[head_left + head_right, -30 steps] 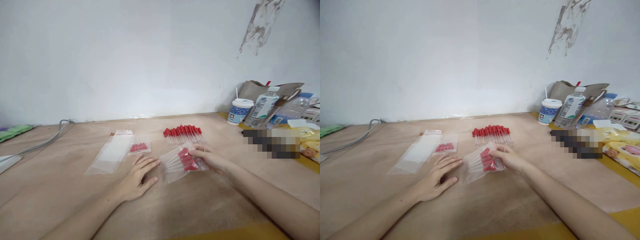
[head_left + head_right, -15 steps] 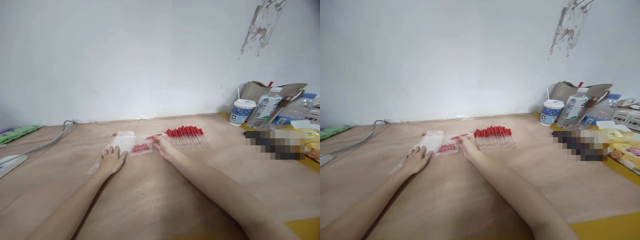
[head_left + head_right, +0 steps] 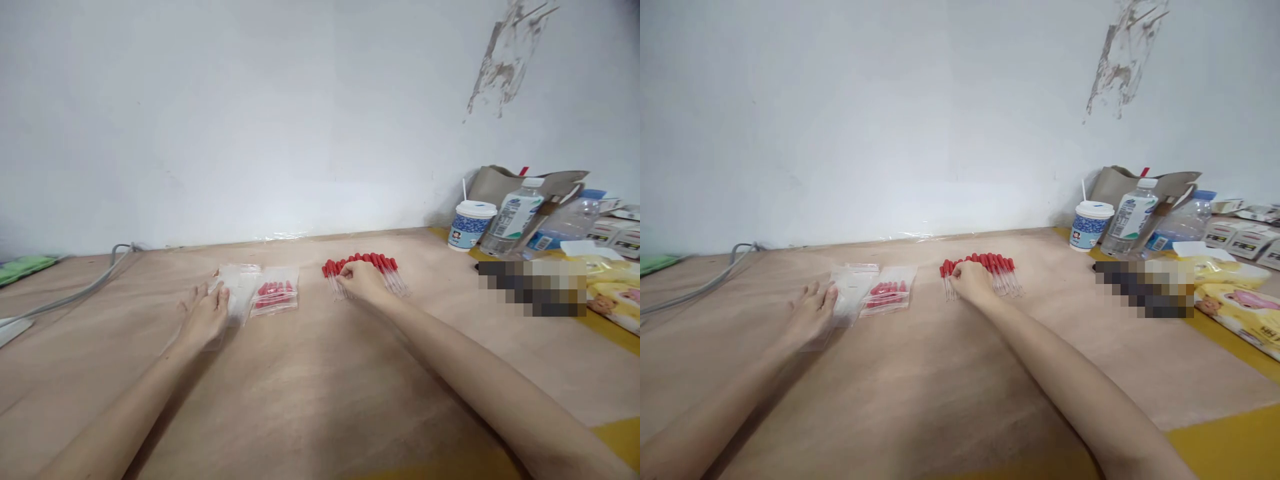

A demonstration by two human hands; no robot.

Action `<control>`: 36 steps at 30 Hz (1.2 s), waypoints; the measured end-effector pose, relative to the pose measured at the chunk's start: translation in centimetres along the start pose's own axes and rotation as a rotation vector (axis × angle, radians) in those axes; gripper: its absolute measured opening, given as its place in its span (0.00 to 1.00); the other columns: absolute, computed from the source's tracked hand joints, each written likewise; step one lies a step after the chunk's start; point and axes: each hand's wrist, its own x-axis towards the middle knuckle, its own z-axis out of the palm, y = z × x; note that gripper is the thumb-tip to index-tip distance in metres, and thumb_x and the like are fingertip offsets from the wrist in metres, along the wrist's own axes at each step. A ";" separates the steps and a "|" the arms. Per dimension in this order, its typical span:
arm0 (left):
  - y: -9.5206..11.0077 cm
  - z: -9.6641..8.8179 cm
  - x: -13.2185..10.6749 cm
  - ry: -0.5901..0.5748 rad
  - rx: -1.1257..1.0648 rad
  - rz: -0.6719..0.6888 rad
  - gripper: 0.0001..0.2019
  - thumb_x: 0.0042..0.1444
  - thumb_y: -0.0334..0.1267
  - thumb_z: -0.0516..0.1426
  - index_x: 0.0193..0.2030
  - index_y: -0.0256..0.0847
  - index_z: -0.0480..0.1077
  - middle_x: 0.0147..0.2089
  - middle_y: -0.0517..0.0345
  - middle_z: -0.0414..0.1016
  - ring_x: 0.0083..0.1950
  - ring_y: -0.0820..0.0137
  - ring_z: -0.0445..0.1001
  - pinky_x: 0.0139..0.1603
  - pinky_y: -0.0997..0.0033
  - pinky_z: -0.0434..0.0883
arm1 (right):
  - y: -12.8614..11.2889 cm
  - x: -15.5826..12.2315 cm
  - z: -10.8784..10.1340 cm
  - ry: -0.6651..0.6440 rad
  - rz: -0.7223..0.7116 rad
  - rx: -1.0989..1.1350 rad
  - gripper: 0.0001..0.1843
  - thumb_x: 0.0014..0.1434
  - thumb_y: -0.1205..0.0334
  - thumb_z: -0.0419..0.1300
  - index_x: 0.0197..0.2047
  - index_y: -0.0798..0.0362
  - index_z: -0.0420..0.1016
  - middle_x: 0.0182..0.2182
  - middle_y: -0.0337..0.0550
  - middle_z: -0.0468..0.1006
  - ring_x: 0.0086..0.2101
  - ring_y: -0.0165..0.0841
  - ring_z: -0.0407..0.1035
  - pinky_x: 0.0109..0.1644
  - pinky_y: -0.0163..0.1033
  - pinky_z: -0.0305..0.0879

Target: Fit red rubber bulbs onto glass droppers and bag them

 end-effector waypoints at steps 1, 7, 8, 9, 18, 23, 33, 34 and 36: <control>1.3 -0.5 -0.4 0.054 0.000 -0.018 0.29 0.63 0.48 0.34 0.57 0.30 0.60 0.62 0.33 0.53 0.65 0.42 0.45 0.56 0.34 0.49 | 0.4 0.3 0.0 0.036 0.017 -0.064 0.08 0.51 0.59 0.56 0.29 0.50 0.76 0.34 0.43 0.77 0.39 0.37 0.69 0.40 0.38 0.62; 9.1 -1.2 -5.6 -0.311 -0.181 0.556 0.24 0.60 0.49 0.46 0.61 0.46 0.57 0.65 0.50 0.50 0.65 0.56 0.50 0.61 0.50 0.54 | -0.4 2.2 2.0 0.028 0.124 -0.174 0.13 0.48 0.53 0.58 0.32 0.53 0.76 0.34 0.49 0.77 0.38 0.41 0.70 0.38 0.40 0.63; 9.7 -1.0 -6.4 -0.378 -0.211 0.576 0.26 0.58 0.51 0.49 0.62 0.46 0.57 0.65 0.48 0.51 0.64 0.54 0.51 0.60 0.49 0.56 | -0.7 2.5 2.3 0.024 0.145 -0.184 0.14 0.47 0.54 0.59 0.34 0.54 0.76 0.35 0.51 0.77 0.39 0.42 0.71 0.38 0.41 0.63; 10.1 -0.7 -7.0 -0.428 -0.240 0.589 0.27 0.57 0.51 0.50 0.62 0.46 0.56 0.65 0.48 0.52 0.64 0.54 0.52 0.59 0.49 0.58 | -1.0 2.7 2.5 0.021 0.163 -0.190 0.16 0.47 0.55 0.59 0.36 0.56 0.76 0.37 0.53 0.76 0.39 0.44 0.71 0.38 0.41 0.63; 10.6 -0.5 -7.3 -0.341 -0.460 0.618 0.15 0.62 0.40 0.47 0.47 0.43 0.72 0.50 0.52 0.72 0.54 0.63 0.67 0.54 0.60 0.66 | -1.6 3.8 1.5 -0.020 0.204 -0.123 0.13 0.47 0.59 0.58 0.36 0.56 0.75 0.39 0.55 0.76 0.40 0.46 0.70 0.37 0.42 0.64; 10.7 -1.3 -7.1 -0.477 -0.451 0.650 0.16 0.63 0.38 0.45 0.53 0.46 0.68 0.54 0.58 0.71 0.57 0.65 0.66 0.58 0.57 0.63 | 1.2 2.1 -1.0 -0.017 0.080 0.015 0.13 0.54 0.56 0.52 0.28 0.56 0.72 0.28 0.47 0.76 0.32 0.36 0.71 0.32 0.35 0.63; 10.4 -0.5 -6.7 -0.437 -0.410 0.705 0.21 0.58 0.38 0.51 0.60 0.46 0.58 0.65 0.51 0.52 0.63 0.60 0.56 0.60 0.54 0.60 | 5.7 -6.9 -1.3 0.184 0.082 0.905 0.47 0.45 0.56 0.62 0.61 0.49 0.37 0.26 0.31 0.64 0.19 0.27 0.65 0.19 0.33 0.65; 10.4 -0.4 -6.7 -0.423 -0.407 0.686 0.21 0.58 0.39 0.51 0.58 0.45 0.59 0.64 0.50 0.53 0.62 0.60 0.57 0.59 0.55 0.61 | 5.5 -7.2 -1.1 0.181 0.105 0.927 0.47 0.45 0.57 0.61 0.61 0.48 0.37 0.27 0.32 0.64 0.20 0.28 0.66 0.20 0.34 0.67; 10.4 -0.3 -6.6 -0.434 -0.405 0.685 0.19 0.58 0.40 0.51 0.56 0.45 0.61 0.61 0.51 0.59 0.60 0.61 0.60 0.58 0.58 0.62 | 5.2 -7.5 -0.6 0.165 0.126 0.952 0.45 0.45 0.58 0.61 0.61 0.48 0.39 0.28 0.33 0.64 0.20 0.28 0.67 0.22 0.36 0.68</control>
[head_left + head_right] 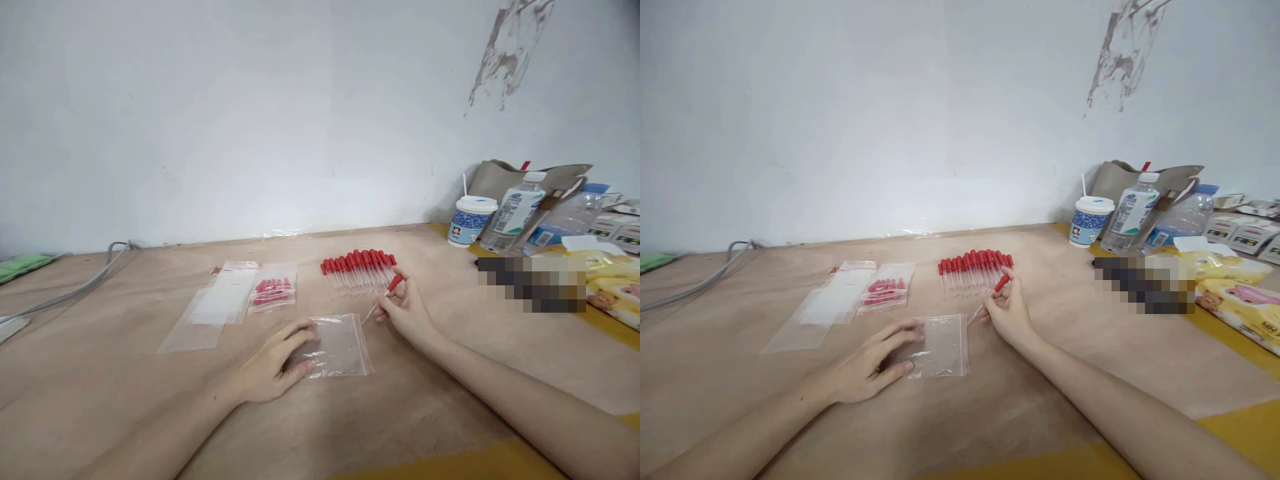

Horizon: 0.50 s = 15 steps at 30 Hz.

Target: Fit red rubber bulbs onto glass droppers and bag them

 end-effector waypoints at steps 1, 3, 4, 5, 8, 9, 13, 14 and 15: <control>0.0 0.0 0.0 -0.013 -0.002 0.007 0.18 0.59 0.40 0.51 0.56 0.45 0.62 0.59 0.52 0.62 0.59 0.62 0.61 0.58 0.59 0.63 | 0.2 -0.1 0.2 -0.009 0.012 0.003 0.44 0.45 0.58 0.60 0.61 0.48 0.40 0.27 0.33 0.64 0.20 0.28 0.67 0.21 0.36 0.69; -0.1 0.0 0.1 -0.018 -0.001 0.015 0.17 0.59 0.40 0.50 0.56 0.45 0.62 0.57 0.52 0.64 0.59 0.63 0.61 0.58 0.59 0.63 | 0.5 -0.1 0.4 -0.023 0.033 -0.001 0.44 0.45 0.59 0.60 0.60 0.48 0.40 0.26 0.32 0.64 0.19 0.28 0.66 0.20 0.35 0.68; 0.0 0.0 0.1 -0.016 0.002 0.017 0.18 0.59 0.40 0.50 0.56 0.46 0.62 0.57 0.53 0.64 0.59 0.63 0.61 0.58 0.58 0.63 | 0.7 -0.1 0.4 -0.025 0.036 -0.006 0.43 0.45 0.59 0.60 0.60 0.48 0.40 0.26 0.32 0.63 0.18 0.27 0.66 0.20 0.35 0.67; 0.0 0.0 0.1 -0.014 0.004 0.017 0.18 0.59 0.40 0.50 0.56 0.46 0.62 0.57 0.52 0.64 0.59 0.62 0.61 0.58 0.58 0.63 | 0.8 -0.1 0.3 -0.023 0.034 -0.011 0.43 0.45 0.59 0.59 0.60 0.48 0.40 0.26 0.32 0.63 0.18 0.27 0.66 0.19 0.34 0.67; 0.0 0.0 0.1 -0.011 0.002 0.017 0.18 0.60 0.41 0.50 0.56 0.46 0.63 0.57 0.52 0.64 0.58 0.62 0.62 0.57 0.57 0.63 | 1.0 -0.1 0.1 -0.001 0.013 -0.023 0.42 0.46 0.60 0.59 0.60 0.47 0.40 0.26 0.31 0.63 0.17 0.26 0.65 0.18 0.33 0.65; 0.0 0.0 0.1 -0.011 0.001 0.015 0.18 0.60 0.41 0.50 0.56 0.46 0.63 0.57 0.51 0.64 0.58 0.62 0.62 0.57 0.56 0.63 | 0.9 -0.1 0.0 0.003 0.011 -0.021 0.42 0.46 0.59 0.60 0.60 0.47 0.41 0.27 0.32 0.63 0.17 0.26 0.65 0.17 0.33 0.65; 0.1 -0.1 0.2 -0.021 0.011 -0.007 0.18 0.60 0.42 0.49 0.57 0.46 0.62 0.58 0.52 0.63 0.59 0.63 0.61 0.58 0.57 0.63 | 0.6 -0.5 0.3 -0.001 0.052 0.021 0.41 0.46 0.56 0.61 0.58 0.48 0.43 0.26 0.31 0.64 0.18 0.27 0.66 0.20 0.35 0.68; 0.2 -0.1 0.2 -0.026 0.015 -0.017 0.18 0.60 0.42 0.49 0.57 0.46 0.62 0.58 0.53 0.63 0.59 0.63 0.60 0.58 0.58 0.62 | 0.6 -0.6 0.4 -0.001 0.059 0.041 0.41 0.46 0.55 0.61 0.58 0.49 0.43 0.25 0.31 0.64 0.19 0.27 0.66 0.21 0.35 0.68; 0.2 -0.2 0.2 -0.031 0.016 -0.028 0.18 0.61 0.42 0.47 0.57 0.47 0.62 0.59 0.54 0.63 0.60 0.63 0.60 0.59 0.58 0.62 | 0.5 -0.7 0.4 -0.004 0.067 0.067 0.40 0.46 0.54 0.61 0.57 0.49 0.44 0.25 0.31 0.64 0.19 0.27 0.67 0.22 0.35 0.68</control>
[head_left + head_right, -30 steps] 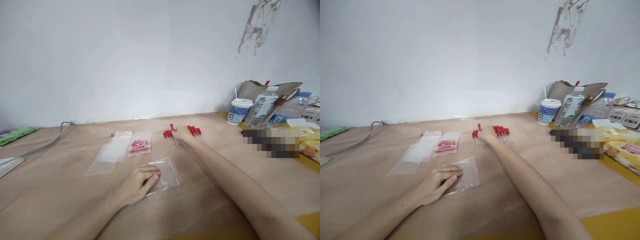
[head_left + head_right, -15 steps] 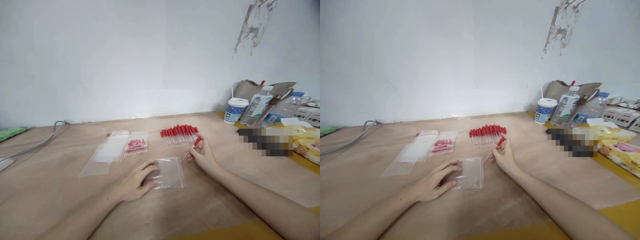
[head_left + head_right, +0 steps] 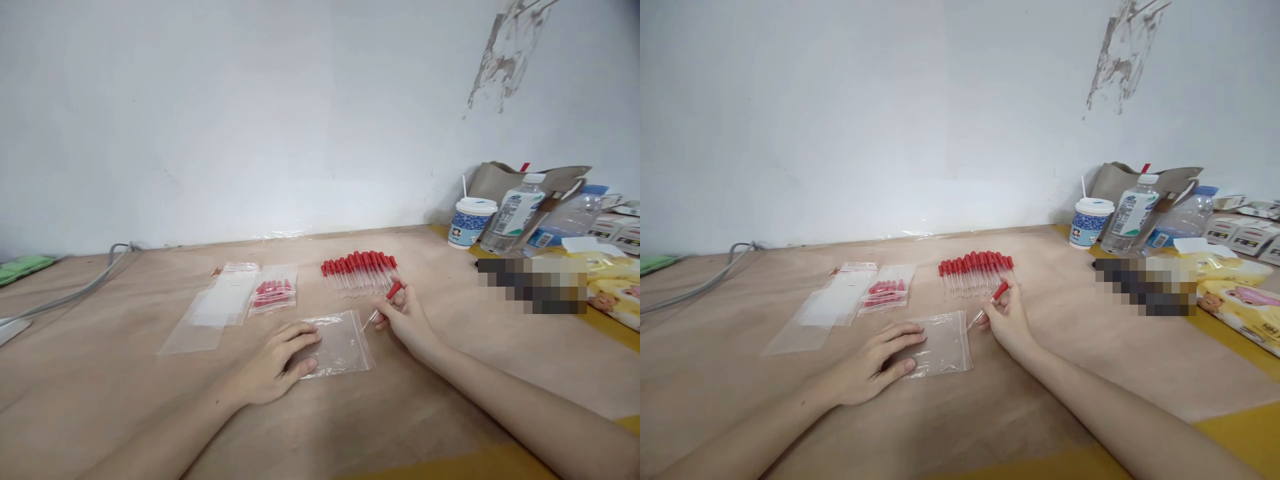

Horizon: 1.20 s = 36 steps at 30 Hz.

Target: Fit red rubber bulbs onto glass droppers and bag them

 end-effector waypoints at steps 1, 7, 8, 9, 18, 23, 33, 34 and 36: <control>0.0 -0.1 0.0 -0.005 -0.001 -0.013 0.18 0.62 0.41 0.46 0.58 0.48 0.62 0.59 0.55 0.63 0.60 0.64 0.60 0.59 0.58 0.61 | 0.0 -0.2 0.1 -0.010 0.013 0.032 0.38 0.47 0.54 0.61 0.56 0.48 0.44 0.25 0.31 0.65 0.20 0.28 0.67 0.23 0.35 0.68; -0.1 0.0 0.0 -0.024 -0.003 -0.017 0.19 0.61 0.41 0.47 0.60 0.48 0.59 0.60 0.56 0.61 0.61 0.64 0.59 0.60 0.57 0.60 | -0.3 -1.1 -0.5 -0.203 0.175 0.236 0.21 0.53 0.51 0.57 0.45 0.48 0.53 0.28 0.37 0.72 0.28 0.31 0.72 0.35 0.39 0.69; -0.1 0.1 0.0 -0.023 0.002 -0.012 0.20 0.61 0.42 0.48 0.60 0.48 0.58 0.61 0.55 0.60 0.61 0.64 0.58 0.60 0.58 0.60 | -0.5 -1.1 -0.7 -0.244 0.176 0.238 0.20 0.53 0.50 0.57 0.43 0.49 0.55 0.30 0.38 0.72 0.29 0.31 0.72 0.35 0.39 0.69; -0.2 0.2 0.0 -0.022 0.005 -0.010 0.21 0.60 0.42 0.49 0.60 0.48 0.58 0.61 0.55 0.60 0.61 0.63 0.58 0.60 0.58 0.60 | -0.6 -1.1 -1.1 -0.288 0.167 0.219 0.19 0.53 0.50 0.58 0.42 0.49 0.57 0.32 0.39 0.73 0.29 0.30 0.72 0.35 0.39 0.68; -0.2 0.2 0.1 -0.023 0.023 0.007 0.22 0.61 0.42 0.48 0.62 0.48 0.55 0.61 0.54 0.60 0.61 0.63 0.58 0.59 0.56 0.60 | -1.6 -0.3 -3.1 -0.753 0.073 0.061 0.12 0.43 0.64 0.67 0.30 0.54 0.67 0.42 0.43 0.71 0.38 0.28 0.68 0.35 0.32 0.65; -0.4 0.3 0.1 -0.013 0.025 0.011 0.22 0.61 0.43 0.49 0.62 0.48 0.55 0.61 0.53 0.60 0.61 0.62 0.58 0.59 0.54 0.60 | -0.8 0.1 -2.5 -0.894 0.162 0.084 0.14 0.48 0.61 0.64 0.33 0.54 0.63 0.39 0.41 0.71 0.28 0.24 0.69 0.34 0.35 0.66; -0.5 0.3 -0.1 -0.032 0.050 0.019 0.21 0.61 0.43 0.48 0.62 0.49 0.56 0.63 0.55 0.58 0.63 0.62 0.56 0.60 0.54 0.59 | -1.1 0.9 -1.9 -0.891 0.153 -0.299 0.21 0.49 0.49 0.62 0.38 0.57 0.73 0.26 0.39 0.71 0.20 0.22 0.62 0.22 0.30 0.60; -0.5 0.2 -0.1 -0.037 0.056 0.017 0.21 0.61 0.43 0.48 0.61 0.49 0.56 0.63 0.55 0.58 0.63 0.61 0.56 0.60 0.54 0.59 | -1.2 0.6 -1.7 -0.883 0.093 -0.340 0.21 0.50 0.48 0.60 0.38 0.57 0.75 0.28 0.40 0.71 0.21 0.23 0.61 0.22 0.29 0.59; -0.5 0.2 0.0 -0.051 0.068 0.012 0.21 0.61 0.43 0.48 0.61 0.49 0.56 0.64 0.55 0.56 0.63 0.61 0.55 0.61 0.54 0.59 | -1.3 0.1 -1.1 -0.858 -0.060 -0.403 0.19 0.52 0.47 0.59 0.37 0.54 0.77 0.32 0.42 0.70 0.26 0.25 0.63 0.27 0.30 0.61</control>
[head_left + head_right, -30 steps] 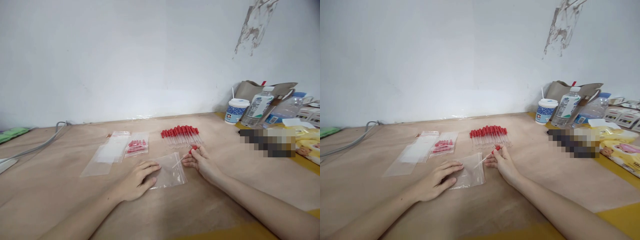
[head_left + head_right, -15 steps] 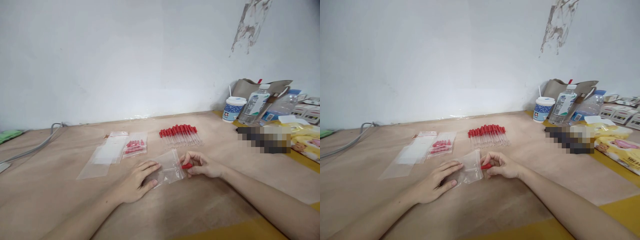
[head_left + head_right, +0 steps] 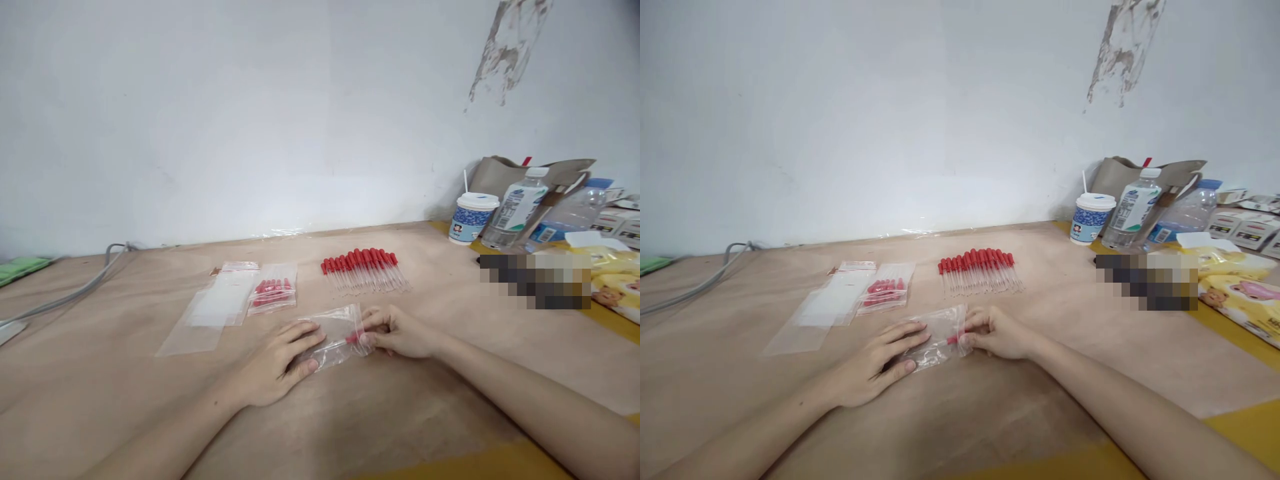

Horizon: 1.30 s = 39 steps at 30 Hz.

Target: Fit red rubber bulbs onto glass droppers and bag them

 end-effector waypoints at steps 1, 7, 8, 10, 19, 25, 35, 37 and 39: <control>0.0 0.0 0.0 -0.007 0.003 0.000 0.21 0.62 0.43 0.47 0.62 0.49 0.56 0.64 0.55 0.56 0.63 0.62 0.55 0.61 0.54 0.58 | -0.1 0.0 0.3 0.021 -0.046 -0.035 0.18 0.52 0.48 0.58 0.37 0.54 0.78 0.34 0.42 0.70 0.29 0.26 0.64 0.30 0.31 0.62; 0.0 0.1 0.0 -0.006 0.009 -0.013 0.21 0.61 0.44 0.48 0.61 0.49 0.56 0.64 0.55 0.56 0.64 0.62 0.55 0.61 0.54 0.58 | -0.4 0.0 0.9 0.154 0.152 0.102 0.22 0.53 0.45 0.55 0.38 0.56 0.73 0.20 0.34 0.68 0.16 0.21 0.57 0.20 0.29 0.53; 0.0 0.1 0.0 -0.003 0.010 -0.017 0.21 0.61 0.45 0.48 0.61 0.49 0.56 0.64 0.55 0.56 0.64 0.62 0.55 0.61 0.55 0.58 | -0.5 -0.1 0.9 0.177 0.199 0.127 0.22 0.54 0.44 0.55 0.37 0.56 0.72 0.18 0.33 0.67 0.14 0.20 0.54 0.17 0.29 0.49; 0.0 0.2 0.0 0.004 0.006 -0.019 0.21 0.61 0.45 0.48 0.61 0.49 0.57 0.64 0.55 0.56 0.64 0.62 0.55 0.61 0.55 0.58 | -0.8 -0.2 1.1 0.202 0.258 0.189 0.21 0.51 0.45 0.57 0.34 0.56 0.70 0.17 0.32 0.67 0.12 0.19 0.52 0.15 0.29 0.46; 0.0 0.2 0.1 0.038 -0.026 -0.011 0.23 0.61 0.44 0.49 0.62 0.49 0.54 0.63 0.54 0.57 0.63 0.62 0.57 0.60 0.55 0.59 | -1.1 -0.3 2.3 0.355 0.375 0.478 0.17 0.41 0.56 0.65 0.29 0.53 0.61 0.16 0.30 0.68 0.10 0.17 0.45 0.14 0.29 0.36; 0.0 0.3 -0.2 0.244 -0.015 0.018 0.16 0.60 0.39 0.50 0.55 0.44 0.64 0.58 0.51 0.63 0.60 0.61 0.60 0.59 0.55 0.61 | -0.3 0.0 1.0 0.494 0.352 0.289 0.16 0.43 0.58 0.64 0.33 0.52 0.63 0.19 0.32 0.68 0.14 0.21 0.54 0.17 0.30 0.46; 0.1 0.3 -0.1 0.172 -0.134 -0.002 0.16 0.59 0.39 0.50 0.54 0.44 0.64 0.51 0.53 0.71 0.51 0.65 0.69 0.52 0.62 0.68 | -0.9 6.2 -4.0 0.756 0.284 -0.890 0.10 0.52 0.63 0.53 0.30 0.52 0.76 0.35 0.45 0.76 0.37 0.37 0.69 0.37 0.38 0.60; 0.1 0.3 -0.1 0.171 -0.148 -0.016 0.16 0.60 0.39 0.50 0.54 0.43 0.64 0.52 0.52 0.70 0.51 0.66 0.69 0.51 0.62 0.68 | -0.9 7.7 -3.8 0.744 0.366 -0.935 0.11 0.53 0.63 0.52 0.33 0.54 0.76 0.37 0.48 0.76 0.38 0.39 0.69 0.38 0.39 0.61; 0.0 0.4 -0.1 0.159 -0.153 -0.004 0.15 0.60 0.39 0.50 0.53 0.43 0.65 0.52 0.53 0.70 0.52 0.66 0.68 0.53 0.62 0.67 | -0.7 8.9 -3.4 0.737 0.427 -0.954 0.11 0.53 0.66 0.52 0.35 0.57 0.75 0.37 0.53 0.76 0.39 0.41 0.70 0.39 0.40 0.62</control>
